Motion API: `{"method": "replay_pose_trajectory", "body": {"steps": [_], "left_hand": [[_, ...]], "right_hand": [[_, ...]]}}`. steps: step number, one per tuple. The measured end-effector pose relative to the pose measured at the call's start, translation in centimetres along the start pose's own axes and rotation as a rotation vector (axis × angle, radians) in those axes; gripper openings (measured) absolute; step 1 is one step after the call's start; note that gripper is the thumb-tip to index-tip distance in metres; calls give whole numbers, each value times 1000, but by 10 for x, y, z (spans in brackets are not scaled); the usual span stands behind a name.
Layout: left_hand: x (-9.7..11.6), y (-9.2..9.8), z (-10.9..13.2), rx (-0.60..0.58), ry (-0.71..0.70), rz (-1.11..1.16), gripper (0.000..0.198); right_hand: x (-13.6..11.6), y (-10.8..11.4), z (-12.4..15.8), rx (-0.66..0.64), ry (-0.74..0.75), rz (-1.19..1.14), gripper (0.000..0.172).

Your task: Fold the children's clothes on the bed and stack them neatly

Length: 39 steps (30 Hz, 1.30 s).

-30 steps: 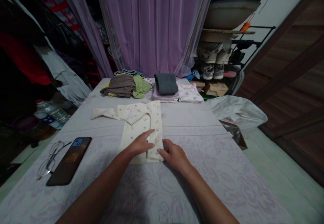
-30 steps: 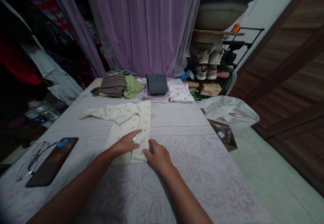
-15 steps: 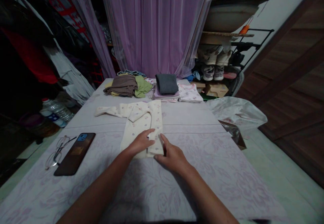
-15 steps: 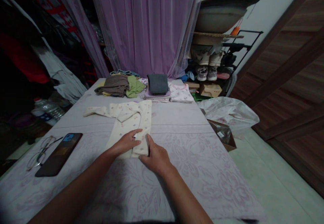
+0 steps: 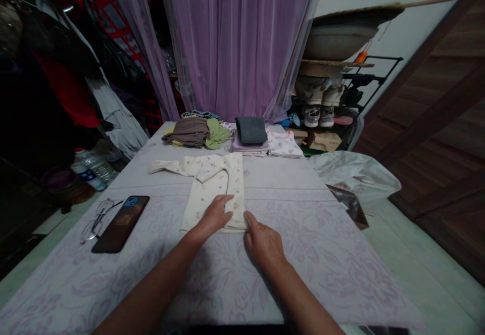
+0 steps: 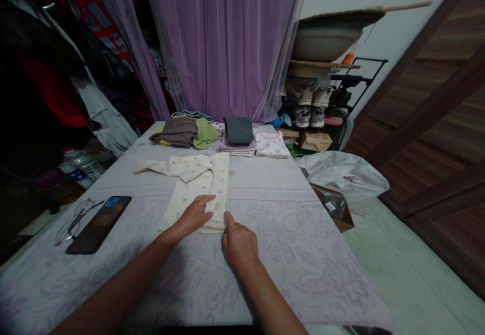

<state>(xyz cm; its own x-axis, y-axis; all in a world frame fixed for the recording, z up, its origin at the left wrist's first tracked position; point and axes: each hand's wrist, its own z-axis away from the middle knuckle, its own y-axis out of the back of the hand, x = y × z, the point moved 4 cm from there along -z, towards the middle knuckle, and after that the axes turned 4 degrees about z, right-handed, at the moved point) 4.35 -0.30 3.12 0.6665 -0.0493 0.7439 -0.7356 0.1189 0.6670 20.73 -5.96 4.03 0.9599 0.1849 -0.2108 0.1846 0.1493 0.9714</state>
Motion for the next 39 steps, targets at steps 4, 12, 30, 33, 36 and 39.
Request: {"method": "replay_pose_trajectory", "body": {"steps": [4, 12, 30, 33, 36, 39], "left_hand": [[17, 4, 15, 58, -69, -282, 56], [16, -26, 16, -178, -231, -354, 60], [-56, 79, -75, 268, -64, -355, 54], [-60, 77, -79, 276, -54, -362, 38], [-68, 85, -81, 326, -19, -281, 27], [-88, 100, -85, 504, 113, -75, 25]], "right_hand": [[14, 7, -4, 2, -3, -84, 58], [8, 39, -89, 219, 203, -192, 45], [-22, 22, -243, 172, 248, 77, 52], [-21, 8, -248, 149, 232, 92, 54], [-19, 2, -248, 147, 229, 91, 55], [-19, 2, -249, 123, 219, 91, 56]]}}
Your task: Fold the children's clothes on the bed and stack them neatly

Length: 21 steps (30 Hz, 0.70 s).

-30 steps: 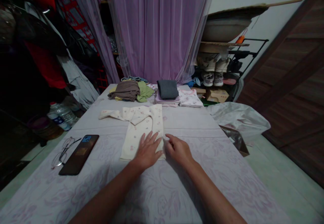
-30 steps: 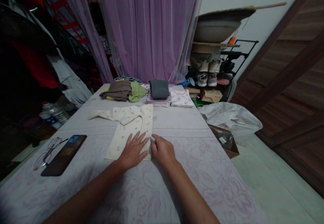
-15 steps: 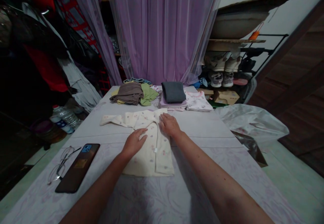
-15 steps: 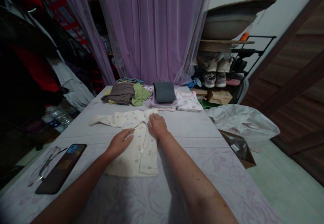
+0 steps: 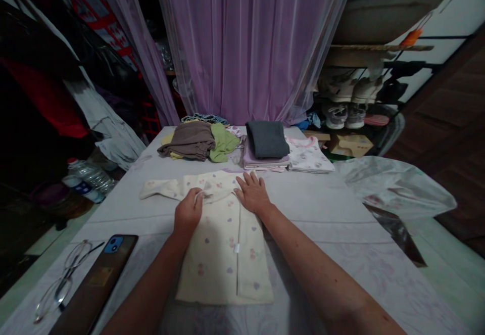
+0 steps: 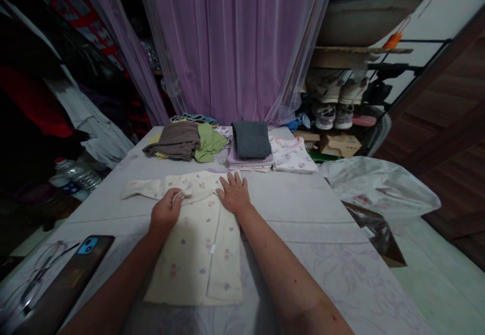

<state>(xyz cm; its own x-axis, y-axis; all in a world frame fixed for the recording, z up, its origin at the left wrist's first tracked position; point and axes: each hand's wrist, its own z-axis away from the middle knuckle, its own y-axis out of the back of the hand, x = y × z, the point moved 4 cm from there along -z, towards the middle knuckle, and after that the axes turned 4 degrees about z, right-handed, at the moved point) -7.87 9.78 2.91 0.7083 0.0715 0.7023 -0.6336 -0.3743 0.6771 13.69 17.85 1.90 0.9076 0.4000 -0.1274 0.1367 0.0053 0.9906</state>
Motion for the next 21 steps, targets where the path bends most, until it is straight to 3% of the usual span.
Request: {"method": "replay_pose_trajectory", "body": {"steps": [3, 5, 8, 12, 15, 17, 19, 21], "left_hand": [[-19, 6, -12, 160, 155, 345, 31], [-21, 8, -17, 164, 190, 541, 40], [-2, 13, -19, 61, 121, 612, 45], [44, 17, -6, -182, -97, 576, 36], [68, 6, 16, -394, -183, 552, 32], [75, -6, 33, -499, -209, 515, 28], [79, -16, 50, -550, -271, 448, 23], [83, -24, 64, -569, -377, 340, 20]], "right_hand": [[0, 2, -1, -11, -9, -16, 56], [1, 3, 0, 23, -9, -39, 53], [2, 8, 5, 137, -5, -111, 44], [7, 16, 16, 220, -82, -409, 34], [12, 18, 26, 131, -272, -812, 31], [12, 18, 35, 25, -351, -1007, 41], [10, 17, 44, -103, -368, -1188, 50], [7, 15, 54, -211, -355, -1380, 46]]}}
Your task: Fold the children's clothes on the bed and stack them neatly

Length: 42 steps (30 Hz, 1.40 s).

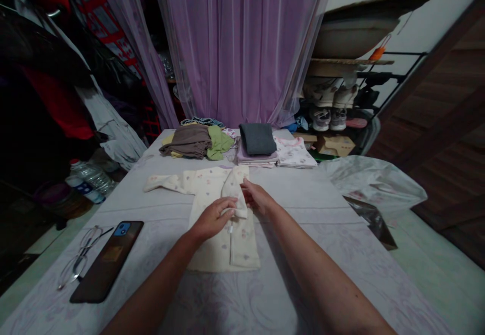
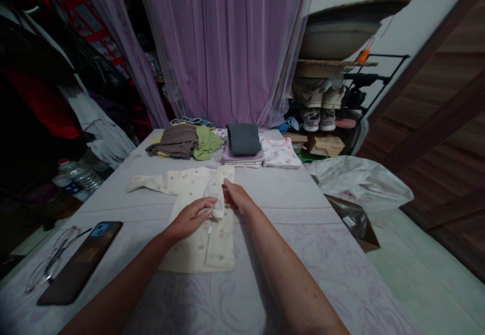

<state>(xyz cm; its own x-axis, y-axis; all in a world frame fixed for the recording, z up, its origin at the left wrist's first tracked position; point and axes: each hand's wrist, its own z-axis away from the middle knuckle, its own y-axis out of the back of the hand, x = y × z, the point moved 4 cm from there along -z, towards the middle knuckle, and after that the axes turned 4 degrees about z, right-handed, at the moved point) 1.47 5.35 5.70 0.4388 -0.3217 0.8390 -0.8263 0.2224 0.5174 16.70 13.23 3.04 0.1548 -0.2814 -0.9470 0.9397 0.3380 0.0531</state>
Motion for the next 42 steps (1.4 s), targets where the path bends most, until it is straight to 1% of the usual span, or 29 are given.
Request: {"method": "replay_pose_trajectory", "body": {"steps": [1, 3, 6, 10, 13, 16, 18, 20, 22, 23, 24, 26, 27, 28, 29, 31, 33, 35, 37, 39, 42], "left_hand": [[2, -6, 3, -25, -33, -69, 20], [5, -15, 8, -73, -85, -197, 20], [8, -23, 16, -127, -126, -320, 20], [9, -29, 22, -185, -117, -360, 20], [9, -30, 22, -173, -80, -349, 21], [11, -29, 16, -120, -57, -305, 23], [12, -31, 12, -81, -64, -254, 23], [11, -33, 8, -19, -83, -196, 20], [5, -33, 3, 91, -78, -127, 17], [-1, -32, 0, 163, -46, -82, 18], [-8, -29, -3, 241, 8, -26, 21], [-24, -22, -9, 368, 173, 122, 25], [-32, -19, -12, 402, 271, 212, 27], [-39, -17, -16, 410, 365, 307, 28], [-43, -15, -19, 394, 449, 403, 30], [-45, -15, -27, 306, 567, 569, 36], [-42, -15, -34, 204, 625, 668, 42], [-39, -16, -41, 131, 652, 707, 49], [-37, -15, -47, 99, 661, 716, 53], [-38, -14, -52, 91, 659, 720, 54], [-42, -13, -58, 124, 666, 747, 52]], "right_hand": [[2, 0, 4, -30, 2, -41, 43], [4, 1, 8, -13, 50, -20, 37], [8, 5, 6, 84, 97, 31, 34], [11, 11, -11, 187, 92, 28, 25], [11, 19, -28, 264, 75, 33, 20], [9, 26, -43, 324, 60, 35, 20], [5, 29, -52, 338, 43, 21, 19], [3, 29, -58, 310, 0, -7, 17], [1, 27, -63, 239, -73, -40, 16], [1, 25, -64, 193, -114, -56, 15], [1, 23, -65, 144, -152, -74, 13], [1, 20, -66, 47, -211, -117, 8], [1, 20, -66, 4, -229, -144, 6], [2, 19, -66, -35, -242, -173, 6], [3, 20, -66, -67, -249, -204, 9], [4, 20, -64, -118, -254, -262, 13], [6, 21, -62, -157, -254, -311, 16], [6, 21, -60, -186, -255, -345, 19], [5, 21, -57, -215, -259, -380, 20], [4, 19, -55, -247, -282, -431, 21], [2, 17, -52, -266, -341, -478, 22]]}}
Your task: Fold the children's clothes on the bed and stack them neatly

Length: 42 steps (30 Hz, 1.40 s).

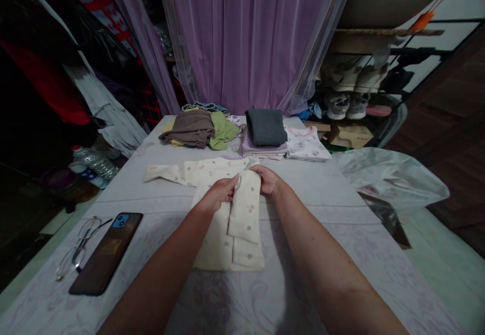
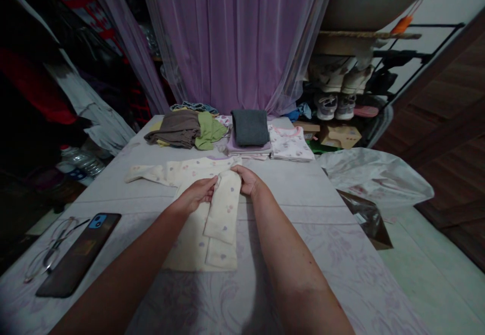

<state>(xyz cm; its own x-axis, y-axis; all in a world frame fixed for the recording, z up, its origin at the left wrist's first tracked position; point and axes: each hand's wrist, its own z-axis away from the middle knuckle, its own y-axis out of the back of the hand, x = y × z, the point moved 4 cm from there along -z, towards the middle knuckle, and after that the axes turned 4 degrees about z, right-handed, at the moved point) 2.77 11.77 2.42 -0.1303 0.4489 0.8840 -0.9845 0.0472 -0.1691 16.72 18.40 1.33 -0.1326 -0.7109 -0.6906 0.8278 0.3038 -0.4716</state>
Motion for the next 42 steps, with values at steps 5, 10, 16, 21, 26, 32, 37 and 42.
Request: {"method": "replay_pose_trajectory", "body": {"steps": [5, 10, 16, 21, 26, 32, 37, 42], "left_hand": [[-6, 3, -6, 214, -64, 128, 38], [-7, -5, 1, 214, -88, 88, 35], [-6, -7, 17, 83, -5, -84, 42], [-20, 0, 34, 16, 42, -115, 43], [-33, 6, 45, -77, -54, -152, 40], [-46, 2, 63, -89, 50, -264, 41], [-50, -9, 75, -51, 76, -253, 48], [-50, 3, 78, 10, 75, -327, 58]], "right_hand": [[-3, 2, -5, 169, 46, 68, 17], [-5, 5, -17, 283, 148, 88, 12], [-3, -2, -11, 353, 271, 114, 16], [13, -5, 19, 330, 293, 143, 23], [36, -10, 51, 276, 241, 276, 38], [53, -6, 60, 292, 344, 385, 68], [56, 8, 55, 432, 467, 560, 78], [60, -2, 64, 518, 516, 754, 71]]}}
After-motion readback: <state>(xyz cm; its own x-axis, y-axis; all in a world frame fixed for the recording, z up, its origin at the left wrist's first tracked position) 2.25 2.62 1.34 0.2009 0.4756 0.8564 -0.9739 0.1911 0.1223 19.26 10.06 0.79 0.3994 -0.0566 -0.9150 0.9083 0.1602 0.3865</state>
